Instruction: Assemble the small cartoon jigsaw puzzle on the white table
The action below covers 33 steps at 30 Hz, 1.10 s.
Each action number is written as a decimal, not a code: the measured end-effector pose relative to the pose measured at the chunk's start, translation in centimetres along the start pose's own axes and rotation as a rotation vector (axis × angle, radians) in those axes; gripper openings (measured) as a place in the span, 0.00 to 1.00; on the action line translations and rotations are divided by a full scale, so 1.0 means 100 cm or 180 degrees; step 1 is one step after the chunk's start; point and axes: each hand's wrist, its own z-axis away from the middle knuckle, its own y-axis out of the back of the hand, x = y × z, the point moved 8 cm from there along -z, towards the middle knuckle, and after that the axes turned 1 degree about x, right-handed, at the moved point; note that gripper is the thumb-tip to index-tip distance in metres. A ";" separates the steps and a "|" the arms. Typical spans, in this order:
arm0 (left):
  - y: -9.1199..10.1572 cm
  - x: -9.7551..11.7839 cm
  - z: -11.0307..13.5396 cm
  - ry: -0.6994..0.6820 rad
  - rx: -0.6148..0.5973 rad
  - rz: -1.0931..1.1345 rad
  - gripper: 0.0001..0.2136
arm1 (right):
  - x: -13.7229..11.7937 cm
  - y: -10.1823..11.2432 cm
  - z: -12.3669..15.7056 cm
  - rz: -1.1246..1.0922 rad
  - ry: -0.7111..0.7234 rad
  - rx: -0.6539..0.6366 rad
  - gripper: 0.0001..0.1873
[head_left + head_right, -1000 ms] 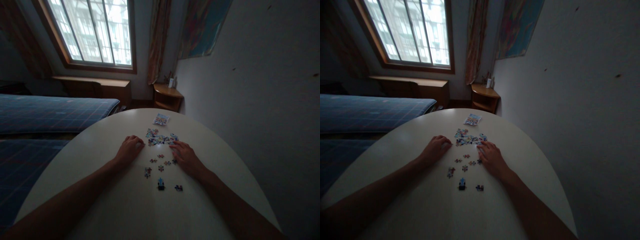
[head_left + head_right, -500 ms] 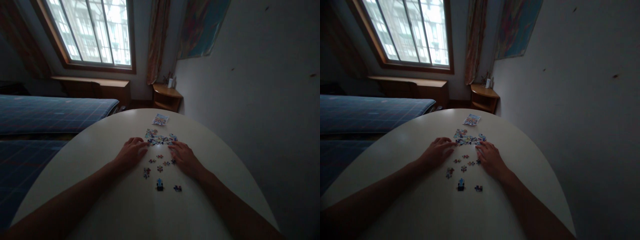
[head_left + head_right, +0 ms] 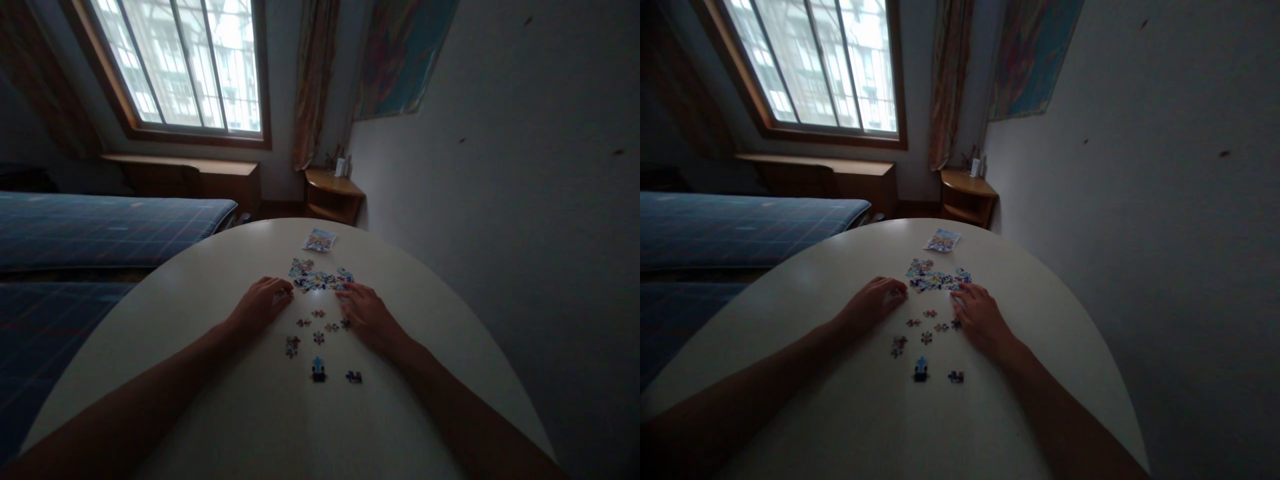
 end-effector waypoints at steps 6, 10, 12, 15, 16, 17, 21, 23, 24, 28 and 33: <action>-0.004 -0.002 -0.002 0.0155 -0.0051 0.0310 0.11 | -0.001 0.001 0.000 0.0005 0.0013 0.0027 0.19; -0.002 -0.002 -0.001 0.0180 -0.0001 0.0577 0.11 | -0.001 0.002 0.000 -0.0003 0.0030 0.0081 0.19; 0.001 0.000 0.000 0.0138 0.0039 0.0790 0.11 | -0.004 0.005 0.000 -0.0043 0.0063 0.0104 0.19; 0.004 0.009 0.001 0.0159 0.0069 0.1119 0.11 | -0.017 0.012 0.001 -0.0179 0.0180 0.0254 0.17; 0.005 0.012 0.002 0.0200 0.0083 0.1225 0.10 | -0.023 0.015 0.002 -0.0257 0.0229 0.0331 0.16; 0.005 0.016 0.003 0.0251 0.0102 0.1341 0.10 | -0.030 0.018 0.004 -0.0353 0.0269 0.0392 0.15; -0.001 0.030 0.010 0.0516 0.0107 0.2171 0.11 | -0.056 0.026 0.011 -0.0939 0.0305 0.0566 0.12; -0.006 0.039 0.014 0.0557 0.0006 0.2536 0.12 | -0.067 0.027 0.015 -0.1169 0.0355 0.0624 0.14; -0.008 0.042 0.016 0.0590 -0.0035 0.2663 0.12 | -0.070 0.028 0.016 -0.1232 0.0373 0.0651 0.14; -0.010 0.046 0.021 0.0869 -0.0029 0.3001 0.13 | -0.079 0.028 0.020 -0.1363 0.0501 0.0641 0.15; -0.004 0.047 0.024 0.1090 0.0084 0.3202 0.15 | -0.083 0.030 0.020 -0.1409 0.0571 0.0577 0.14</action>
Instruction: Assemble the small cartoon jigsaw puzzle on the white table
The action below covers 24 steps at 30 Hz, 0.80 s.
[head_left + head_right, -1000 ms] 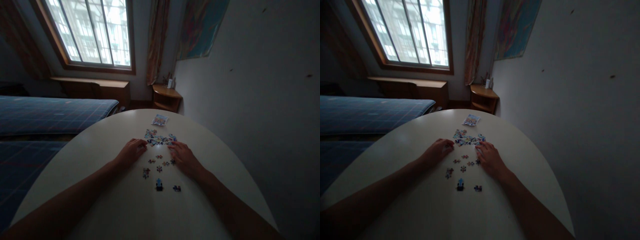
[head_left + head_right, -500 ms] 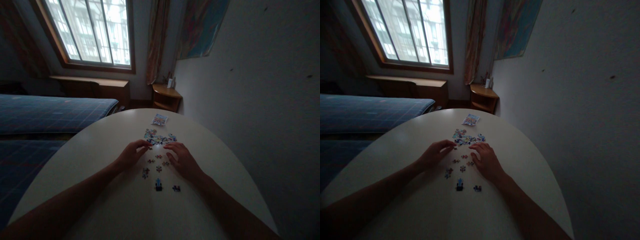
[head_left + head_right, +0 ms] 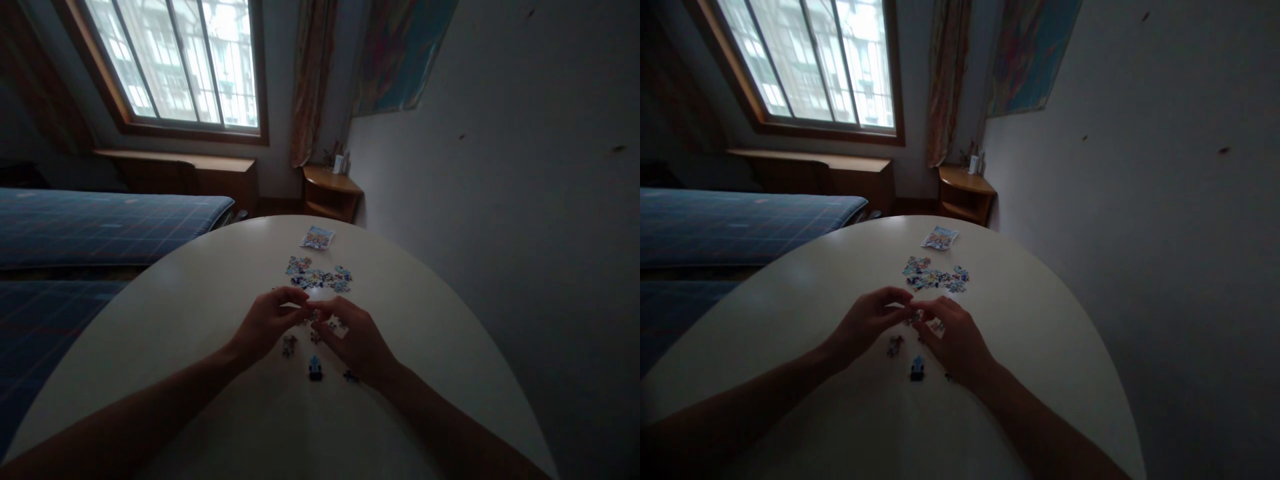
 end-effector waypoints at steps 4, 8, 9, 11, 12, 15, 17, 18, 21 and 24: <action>-0.002 0.002 0.003 0.0061 -0.0012 0.0094 0.16 | 0.003 0.003 -0.001 -0.0011 -0.0066 0.0036 0.14; -0.005 0.003 0.004 0.0068 -0.0073 0.0092 0.15 | 0.005 0.006 0.000 -0.0051 -0.0091 0.0147 0.14; -0.006 0.003 0.005 0.0055 -0.0085 0.0095 0.15 | 0.005 0.006 0.000 -0.0047 -0.0071 0.0142 0.13; -0.007 0.003 0.005 0.0045 -0.0120 0.0067 0.14 | 0.005 0.005 0.001 -0.0024 -0.0060 0.0135 0.12; -0.008 0.002 0.005 0.0063 -0.0147 0.0021 0.14 | 0.006 0.005 0.001 -0.0016 -0.0092 0.0136 0.11; -0.010 0.002 0.008 0.0171 -0.0255 -0.0154 0.14 | 0.011 0.004 0.002 -0.0076 -0.0253 0.0114 0.08; -0.012 0.003 0.010 0.0189 -0.0315 -0.0210 0.13 | 0.013 0.003 0.003 -0.0206 -0.0355 0.0052 0.08; -0.013 0.005 0.010 0.0162 -0.0329 -0.0197 0.13 | 0.013 0.003 0.002 -0.0283 -0.0397 0.0034 0.08; -0.014 0.010 0.011 0.0014 -0.0352 -0.0150 0.13 | 0.011 0.007 0.000 -0.0495 -0.0495 0.0035 0.06; -0.016 0.010 0.013 -0.0135 -0.0413 -0.0320 0.11 | 0.012 0.010 -0.004 -0.0646 -0.0570 -0.0258 0.06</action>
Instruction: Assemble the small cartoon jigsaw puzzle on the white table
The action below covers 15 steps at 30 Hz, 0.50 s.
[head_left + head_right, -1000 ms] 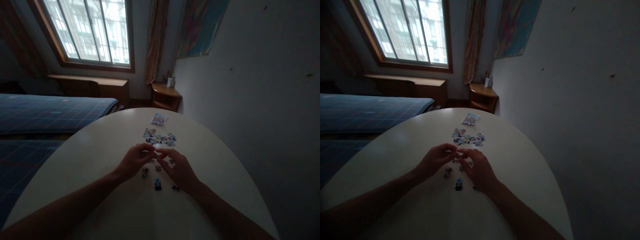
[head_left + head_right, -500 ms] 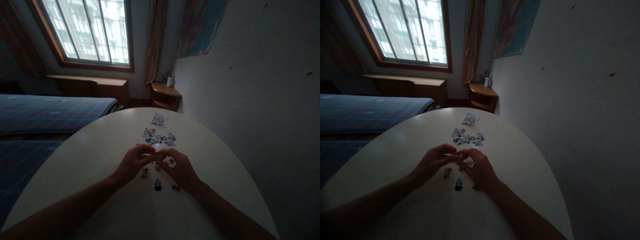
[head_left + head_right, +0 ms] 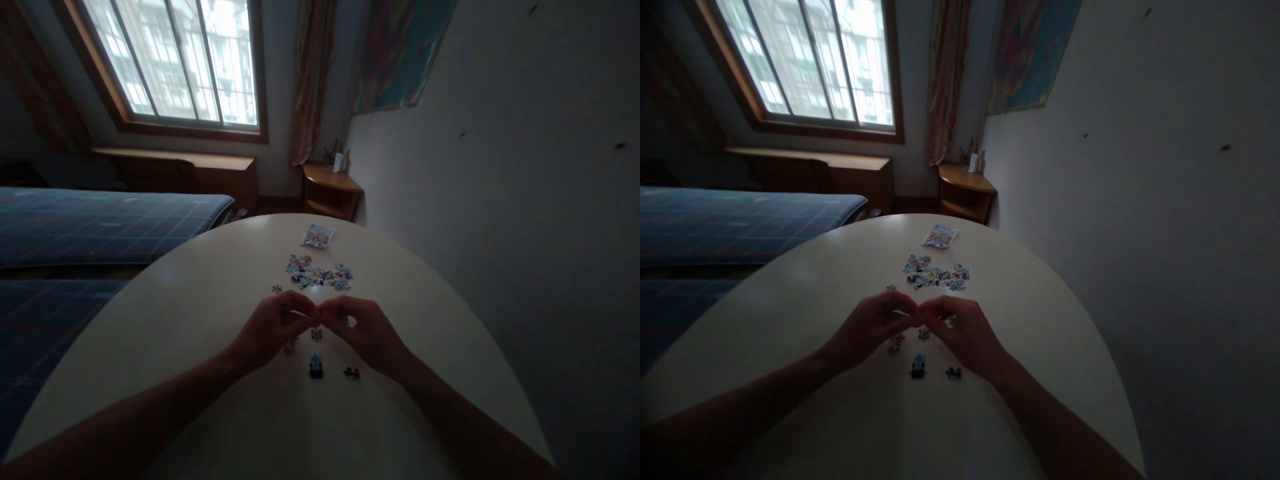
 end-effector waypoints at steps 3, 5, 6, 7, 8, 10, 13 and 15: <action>-0.005 0.006 0.005 -0.0447 -0.0078 -0.0775 0.09 | 0.015 0.012 -0.002 0.0029 -0.0407 -0.0266 0.09; -0.015 0.012 0.011 -0.0880 -0.0317 -0.1517 0.10 | 0.029 0.023 -0.001 0.0032 -0.0715 -0.0396 0.11; -0.022 0.013 0.015 -0.1084 -0.0502 -0.1841 0.13 | 0.036 0.029 -0.001 0.0093 -0.0841 -0.0426 0.11; -0.029 0.013 0.018 -0.1267 -0.0712 -0.2096 0.15 | 0.042 0.033 0.000 0.0158 -0.0933 -0.0513 0.11; -0.034 0.012 0.021 -0.1413 -0.0915 -0.2285 0.18 | 0.048 0.035 0.001 0.0192 -0.1023 -0.0628 0.11; -0.042 0.007 0.025 -0.1550 -0.1209 -0.2560 0.25 | 0.056 0.038 0.004 0.0292 -0.1161 -0.0803 0.12; -0.043 0.000 0.024 -0.1485 -0.1339 -0.2791 0.30 | 0.061 0.035 0.008 0.0357 -0.1312 -0.1014 0.13; -0.042 -0.001 0.022 -0.1456 -0.1321 -0.2845 0.30 | 0.062 0.031 0.010 0.0350 -0.1348 -0.1122 0.12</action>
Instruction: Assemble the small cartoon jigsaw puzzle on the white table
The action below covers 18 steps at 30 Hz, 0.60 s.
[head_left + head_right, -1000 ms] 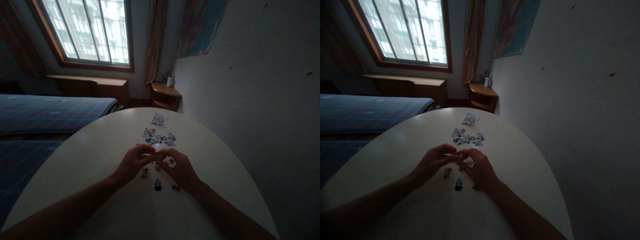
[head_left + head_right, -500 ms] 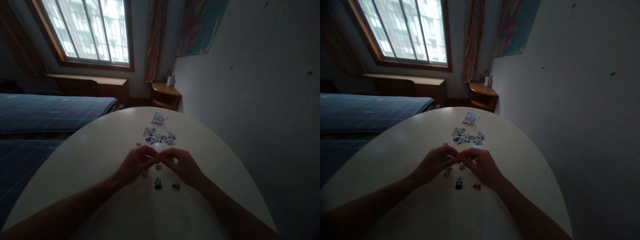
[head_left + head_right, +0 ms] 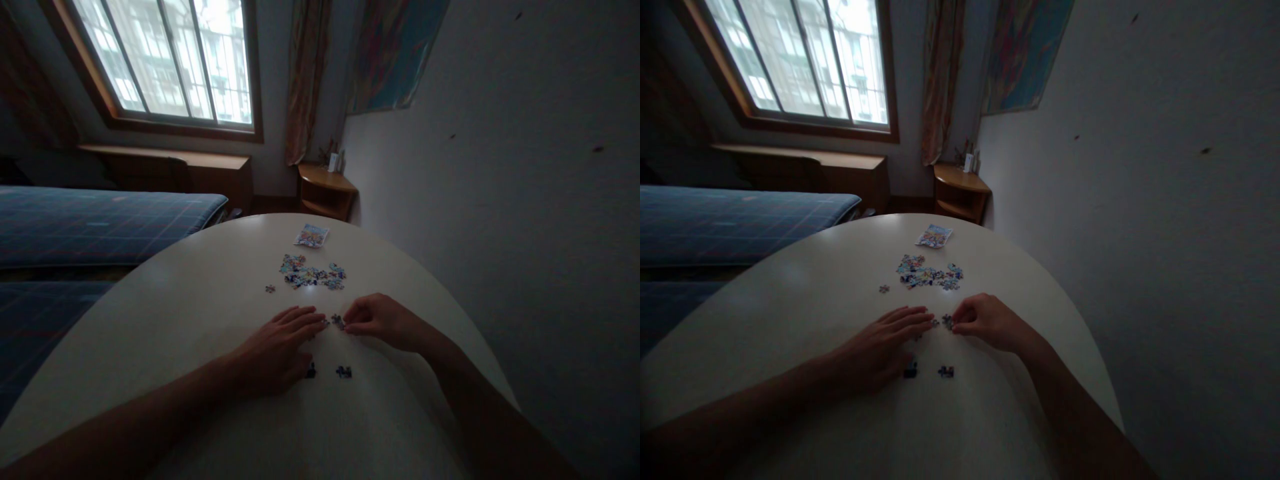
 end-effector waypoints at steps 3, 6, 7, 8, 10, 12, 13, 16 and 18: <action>0.001 -0.001 0.000 -0.0011 0.0013 0.0008 0.30 | -0.002 -0.003 0.000 0.0073 0.0036 -0.0060 0.11; 0.001 0.000 0.000 -0.0030 -0.0033 0.0003 0.31 | -0.002 -0.004 -0.002 0.0184 0.0083 -0.0063 0.10; 0.001 0.001 0.000 -0.0033 -0.0057 -0.0008 0.31 | -0.001 -0.005 -0.002 0.0216 0.0093 -0.0057 0.10; 0.000 0.001 0.000 -0.0031 -0.0083 -0.0020 0.31 | -0.001 -0.005 -0.003 0.0246 0.0109 -0.0044 0.10; -0.001 0.000 -0.001 -0.0016 -0.0117 -0.0036 0.31 | 0.000 -0.005 -0.004 0.0321 0.0149 0.0001 0.10; -0.002 -0.001 -0.001 -0.0006 -0.0109 -0.0029 0.31 | 0.001 -0.005 -0.004 0.0416 0.0191 0.0060 0.09; -0.002 -0.001 -0.001 -0.0007 -0.0098 -0.0021 0.31 | 0.001 -0.005 -0.004 0.0460 0.0213 0.0080 0.09; -0.003 -0.001 0.000 -0.0014 -0.0091 0.0001 0.31 | -0.001 -0.006 -0.004 0.0527 0.0252 0.0127 0.08; -0.003 0.000 0.000 0.0001 -0.0129 0.0000 0.31 | -0.005 -0.005 -0.003 0.0597 0.0271 0.0176 0.08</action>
